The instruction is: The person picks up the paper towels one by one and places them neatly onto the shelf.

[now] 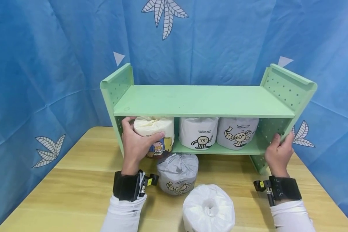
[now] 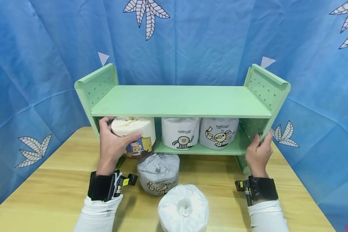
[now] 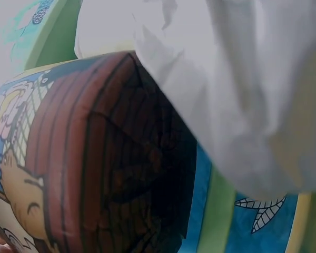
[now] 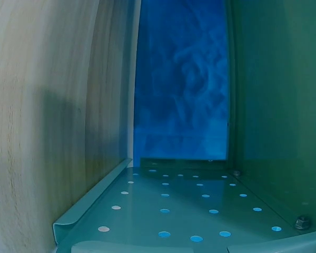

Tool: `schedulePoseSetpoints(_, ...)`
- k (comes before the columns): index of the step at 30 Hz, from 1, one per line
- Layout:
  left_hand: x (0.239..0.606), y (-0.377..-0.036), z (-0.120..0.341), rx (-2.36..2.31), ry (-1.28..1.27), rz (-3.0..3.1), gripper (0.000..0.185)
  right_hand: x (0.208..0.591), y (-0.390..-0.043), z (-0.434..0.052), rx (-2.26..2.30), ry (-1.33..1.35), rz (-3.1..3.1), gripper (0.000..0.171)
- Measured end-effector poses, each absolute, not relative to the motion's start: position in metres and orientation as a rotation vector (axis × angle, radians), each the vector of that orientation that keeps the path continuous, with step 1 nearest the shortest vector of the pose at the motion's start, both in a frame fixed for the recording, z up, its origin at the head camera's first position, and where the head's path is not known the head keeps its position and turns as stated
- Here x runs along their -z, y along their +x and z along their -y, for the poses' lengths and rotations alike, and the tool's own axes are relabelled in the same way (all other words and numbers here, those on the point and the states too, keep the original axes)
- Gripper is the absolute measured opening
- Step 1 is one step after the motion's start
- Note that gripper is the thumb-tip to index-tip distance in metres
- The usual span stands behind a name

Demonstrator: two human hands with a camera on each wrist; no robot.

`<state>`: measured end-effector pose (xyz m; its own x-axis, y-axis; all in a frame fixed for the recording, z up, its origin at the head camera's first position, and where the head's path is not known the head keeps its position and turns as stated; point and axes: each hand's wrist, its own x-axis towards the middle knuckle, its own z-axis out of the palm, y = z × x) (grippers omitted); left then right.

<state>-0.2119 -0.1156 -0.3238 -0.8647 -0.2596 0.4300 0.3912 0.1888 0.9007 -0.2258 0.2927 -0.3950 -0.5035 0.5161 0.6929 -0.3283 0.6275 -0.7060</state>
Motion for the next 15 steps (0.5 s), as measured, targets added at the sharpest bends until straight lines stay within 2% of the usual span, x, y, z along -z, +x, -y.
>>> schedulePoseSetpoints(15, 0.322, -0.223, 0.110, 1.708, -0.096, 2.058, 0.107, 0.396, -0.227, -0.294, -1.014, -0.148, 1.832, 0.045)
